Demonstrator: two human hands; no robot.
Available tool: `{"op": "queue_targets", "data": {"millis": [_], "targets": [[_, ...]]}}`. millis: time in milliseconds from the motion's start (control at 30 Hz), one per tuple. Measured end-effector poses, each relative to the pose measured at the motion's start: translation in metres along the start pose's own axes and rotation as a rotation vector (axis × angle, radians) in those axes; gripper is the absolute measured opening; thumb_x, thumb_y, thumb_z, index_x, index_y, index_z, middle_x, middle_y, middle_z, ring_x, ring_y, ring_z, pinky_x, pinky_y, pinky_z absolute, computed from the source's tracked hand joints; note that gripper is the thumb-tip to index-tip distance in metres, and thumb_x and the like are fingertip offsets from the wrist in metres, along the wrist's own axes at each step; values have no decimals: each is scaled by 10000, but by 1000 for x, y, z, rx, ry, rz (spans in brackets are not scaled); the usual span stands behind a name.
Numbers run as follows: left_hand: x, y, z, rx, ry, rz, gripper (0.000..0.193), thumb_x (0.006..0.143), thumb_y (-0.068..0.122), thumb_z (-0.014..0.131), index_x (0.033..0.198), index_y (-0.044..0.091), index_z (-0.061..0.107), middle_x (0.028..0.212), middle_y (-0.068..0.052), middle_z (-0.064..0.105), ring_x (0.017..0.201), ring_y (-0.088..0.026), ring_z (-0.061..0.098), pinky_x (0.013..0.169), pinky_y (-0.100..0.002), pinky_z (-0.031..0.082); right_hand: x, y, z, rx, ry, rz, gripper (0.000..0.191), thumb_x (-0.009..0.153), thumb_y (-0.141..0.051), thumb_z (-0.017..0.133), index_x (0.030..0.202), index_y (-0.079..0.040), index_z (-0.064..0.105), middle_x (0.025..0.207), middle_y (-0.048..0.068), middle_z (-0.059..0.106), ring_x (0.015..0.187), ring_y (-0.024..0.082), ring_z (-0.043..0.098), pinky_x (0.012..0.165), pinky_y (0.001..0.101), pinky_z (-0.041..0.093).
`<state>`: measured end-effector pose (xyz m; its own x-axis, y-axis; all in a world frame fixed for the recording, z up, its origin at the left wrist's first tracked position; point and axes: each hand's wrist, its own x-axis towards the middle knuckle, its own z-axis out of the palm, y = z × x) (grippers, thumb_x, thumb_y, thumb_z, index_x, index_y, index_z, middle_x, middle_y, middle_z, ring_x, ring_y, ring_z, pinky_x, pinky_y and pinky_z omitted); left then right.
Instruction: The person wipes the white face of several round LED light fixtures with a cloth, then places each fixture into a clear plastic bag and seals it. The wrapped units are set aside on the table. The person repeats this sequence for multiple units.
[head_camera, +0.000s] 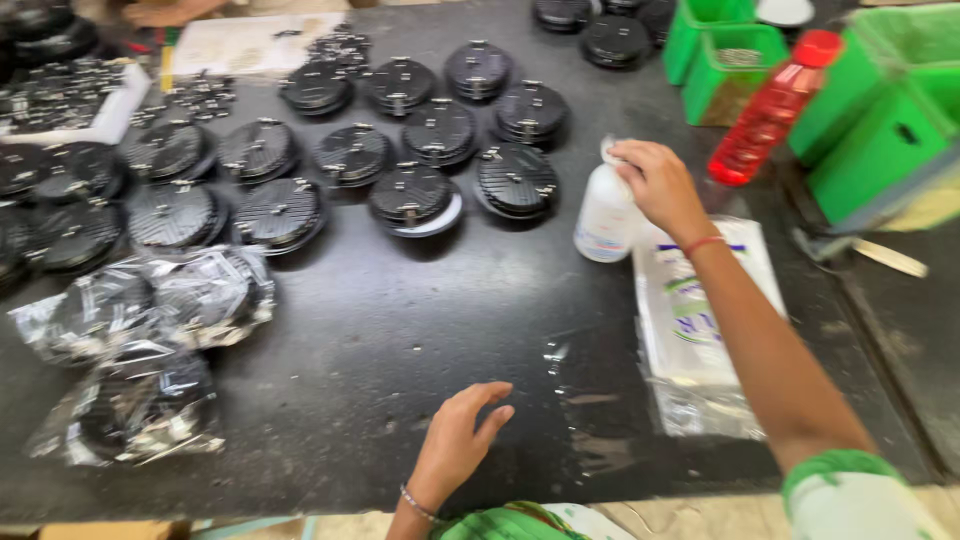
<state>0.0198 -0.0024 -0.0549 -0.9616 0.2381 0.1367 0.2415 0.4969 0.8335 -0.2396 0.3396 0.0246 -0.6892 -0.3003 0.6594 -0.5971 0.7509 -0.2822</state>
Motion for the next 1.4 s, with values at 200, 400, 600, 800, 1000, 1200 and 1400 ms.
{"op": "queue_targets", "data": {"millis": [200,400,600,800,1000,1200,1400], "targets": [[68,-60,-49,77,320,78,315,947,208,699,1205,28,689,1162,-166,727,1084,-338,691,921,-417,534,3,-2,4,-54,-133,2,201,1043,-84,552,1217,-37,640,1244,157,642,1221,350,579,1068,466,438],[224,-105,-101,425,460,188,632,827,234,819,1375,54,560,1385,-140,573,1269,-362,527,1048,-458,444,-1,-10,22,-363,-140,76,253,1014,-108,585,1245,-39,662,1195,191,618,1085,402,553,961,481,449],[264,-123,-144,798,100,227,1106,469,290,972,1436,68,485,1476,-179,472,1344,-356,419,1112,-461,329,-33,56,-21,-390,-14,227,311,936,-7,585,1227,-54,683,1195,187,705,1069,372,652,1023,462,549],[255,-162,-156,900,84,474,733,674,112,840,1348,104,551,1389,-78,555,1314,-282,512,1069,-410,420,-119,61,-36,1816,795,947,453,1167,-232,470,1525,1,623,1554,175,661,1373,332,599,1100,499,465],[222,-159,-129,920,113,580,481,763,75,762,1211,153,604,1311,-11,603,1187,-220,560,988,-406,434,-168,41,-21,2118,1078,830,472,1106,-220,452,1494,-20,632,1551,194,638,1403,382,584,1081,589,439],[146,-109,-145,431,245,442,567,610,114,809,1144,116,618,1264,-37,663,1074,-267,599,925,-416,455,-153,18,-3,1746,891,756,480,1091,-177,441,1536,-75,590,1632,122,589,1448,308,567,1218,461,455],[77,-117,-144,-967,243,-293,289,894,236,750,1137,123,643,1035,34,720,920,-62,670,773,-231,565,-70,-12,3,-90,347,257,127,1131,1,476,1213,-11,572,1244,154,586,1219,329,568,1102,429,442]]}}
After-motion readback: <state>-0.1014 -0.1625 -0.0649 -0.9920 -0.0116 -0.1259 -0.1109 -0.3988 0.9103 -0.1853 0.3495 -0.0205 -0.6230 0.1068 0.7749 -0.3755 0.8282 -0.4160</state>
